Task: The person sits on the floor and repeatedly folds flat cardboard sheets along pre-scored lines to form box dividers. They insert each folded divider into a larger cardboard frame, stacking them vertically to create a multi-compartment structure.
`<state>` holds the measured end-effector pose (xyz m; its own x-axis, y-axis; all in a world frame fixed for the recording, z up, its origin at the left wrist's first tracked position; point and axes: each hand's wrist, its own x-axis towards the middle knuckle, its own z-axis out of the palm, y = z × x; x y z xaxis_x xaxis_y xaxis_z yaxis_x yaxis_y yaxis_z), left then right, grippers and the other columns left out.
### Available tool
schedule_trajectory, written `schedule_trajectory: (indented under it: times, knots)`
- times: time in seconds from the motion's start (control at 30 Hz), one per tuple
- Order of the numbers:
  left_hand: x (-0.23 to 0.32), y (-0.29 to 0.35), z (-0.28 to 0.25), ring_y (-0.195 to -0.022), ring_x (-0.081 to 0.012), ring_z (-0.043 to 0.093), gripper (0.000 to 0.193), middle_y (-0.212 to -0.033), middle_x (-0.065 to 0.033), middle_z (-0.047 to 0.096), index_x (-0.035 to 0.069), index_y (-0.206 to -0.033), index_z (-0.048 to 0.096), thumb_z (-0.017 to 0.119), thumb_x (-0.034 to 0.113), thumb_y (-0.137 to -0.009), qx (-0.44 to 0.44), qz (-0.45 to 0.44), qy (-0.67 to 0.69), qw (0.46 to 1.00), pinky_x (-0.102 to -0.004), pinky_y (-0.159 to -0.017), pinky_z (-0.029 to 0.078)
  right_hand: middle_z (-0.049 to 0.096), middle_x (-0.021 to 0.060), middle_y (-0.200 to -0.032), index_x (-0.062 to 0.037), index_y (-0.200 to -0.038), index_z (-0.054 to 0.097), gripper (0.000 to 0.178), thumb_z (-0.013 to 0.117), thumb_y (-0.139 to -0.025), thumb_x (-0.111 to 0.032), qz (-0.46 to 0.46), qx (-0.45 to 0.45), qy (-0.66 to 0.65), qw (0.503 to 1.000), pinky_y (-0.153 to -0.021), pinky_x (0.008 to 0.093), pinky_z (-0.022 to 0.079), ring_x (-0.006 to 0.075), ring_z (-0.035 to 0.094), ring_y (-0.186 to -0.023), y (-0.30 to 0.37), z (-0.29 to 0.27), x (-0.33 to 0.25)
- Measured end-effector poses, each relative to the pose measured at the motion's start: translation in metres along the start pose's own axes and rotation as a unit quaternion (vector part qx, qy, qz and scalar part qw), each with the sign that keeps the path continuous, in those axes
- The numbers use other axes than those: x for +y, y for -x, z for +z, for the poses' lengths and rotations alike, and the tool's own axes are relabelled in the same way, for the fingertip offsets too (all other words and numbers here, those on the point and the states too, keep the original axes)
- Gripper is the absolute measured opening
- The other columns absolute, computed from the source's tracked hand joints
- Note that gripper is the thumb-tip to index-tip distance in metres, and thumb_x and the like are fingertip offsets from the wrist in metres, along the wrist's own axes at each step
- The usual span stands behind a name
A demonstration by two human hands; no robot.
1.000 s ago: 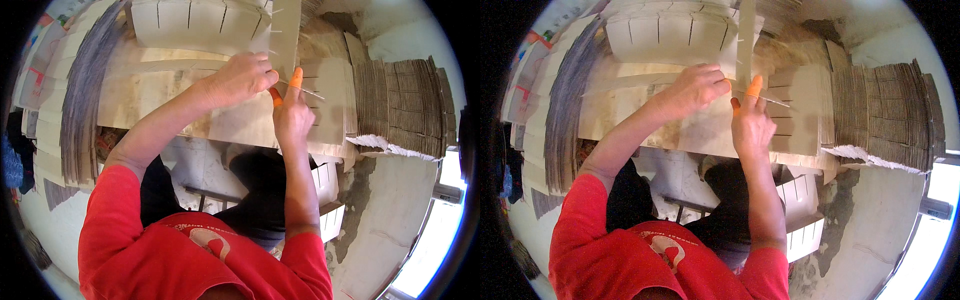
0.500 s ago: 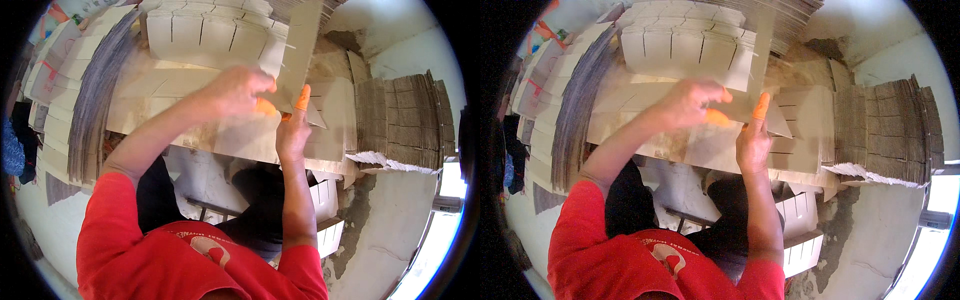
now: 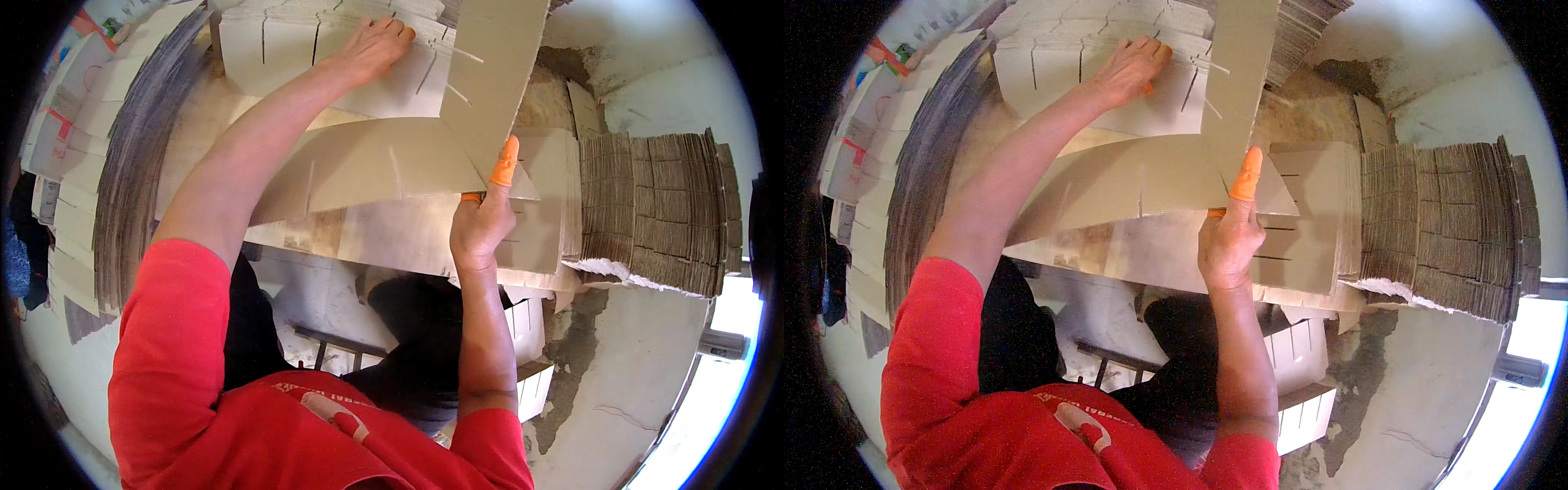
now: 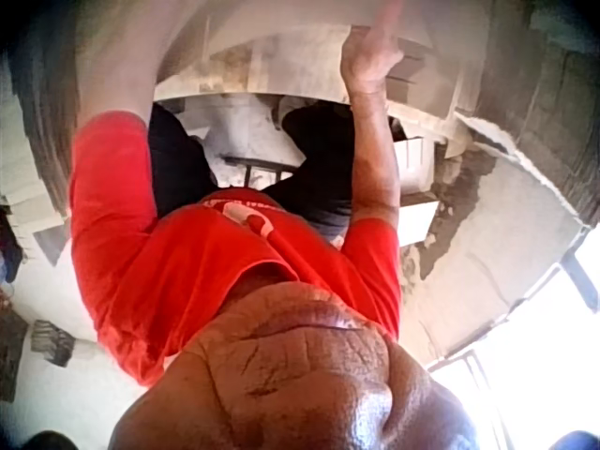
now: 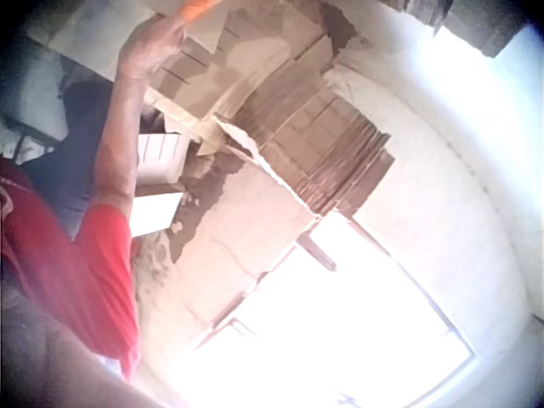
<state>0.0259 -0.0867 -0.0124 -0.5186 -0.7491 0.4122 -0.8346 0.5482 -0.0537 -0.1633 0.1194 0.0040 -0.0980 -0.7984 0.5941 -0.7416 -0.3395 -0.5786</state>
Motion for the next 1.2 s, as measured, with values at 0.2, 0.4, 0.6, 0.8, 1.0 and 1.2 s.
schedule_trajectory:
  times: [0.2,0.4,0.6,0.8,1.0,1.2]
  knots:
    - [-0.005,0.009,0.004,-0.105,-0.0223,0.049,0.025,-0.102,-0.0072,0.055,0.005,-0.103,0.053,0.054,0.007,-0.078,0.053,0.050,0.003,0.997,-0.0369,-0.087,0.041,0.059,0.0103,-0.123,-0.0180,-0.146,0.023,0.078,0.052,-0.080,0.011,0.041,-0.003,0.028,0.999,-0.072,0.0248,0.049,0.0145,0.063,-0.085,-0.001,-0.004,-0.004]
    - [0.010,0.022,-0.014,-0.082,-0.0260,0.058,0.024,-0.080,-0.0073,0.058,0.010,-0.099,0.056,0.058,0.006,-0.075,0.005,0.026,0.071,0.997,-0.0374,-0.070,0.049,0.062,0.0108,-0.117,-0.0186,-0.146,0.023,0.077,0.057,-0.081,0.007,0.016,0.022,0.039,0.999,-0.071,0.0250,0.049,0.0134,0.063,-0.081,0.002,-0.004,-0.001]
    - [0.021,0.032,-0.024,-0.077,-0.0342,0.061,0.022,-0.078,-0.0166,0.059,0.008,-0.093,0.058,0.056,0.001,-0.071,0.041,0.038,0.163,0.985,-0.0432,-0.063,0.051,0.063,0.0165,-0.108,-0.0124,-0.145,0.026,0.085,0.055,-0.070,0.016,0.054,-0.023,0.038,0.998,-0.067,0.0301,0.052,0.0249,0.065,-0.077,0.005,-0.012,-0.008]
    - [0.041,0.036,-0.036,-0.077,-0.0346,0.059,0.024,-0.074,-0.0168,0.057,0.007,-0.091,0.058,0.055,-0.004,-0.070,0.026,0.042,0.160,0.986,-0.0433,-0.063,0.050,0.063,0.0155,-0.101,-0.0156,-0.146,0.024,0.088,0.053,-0.070,0.018,-0.029,-0.010,0.033,0.999,-0.065,0.0298,0.052,0.0235,0.065,-0.074,0.009,-0.014,-0.004]
    - [0.056,0.043,-0.043,-0.075,-0.0273,0.058,0.015,-0.073,-0.0088,0.055,0.008,-0.086,0.052,0.058,0.003,-0.074,0.103,0.074,0.178,0.976,-0.0393,-0.059,0.048,0.060,0.0154,-0.094,-0.0156,-0.146,0.022,0.086,0.053,-0.070,0.013,0.010,-0.087,0.069,0.994,-0.053,0.0367,0.052,0.0283,0.061,-0.061,0.016,-0.013,0.005]
    - [0.087,0.066,-0.080,-0.075,-0.0272,0.056,0.015,-0.074,-0.0091,0.054,0.007,-0.087,0.051,0.060,0.004,-0.076,0.104,0.124,0.230,0.960,-0.0378,-0.060,0.046,0.060,0.0165,-0.095,-0.0143,-0.146,0.020,0.087,0.052,-0.070,0.016,-0.004,-0.079,0.136,0.988,-0.059,0.0342,0.052,0.0262,0.062,-0.066,0.026,0.004,0.024]
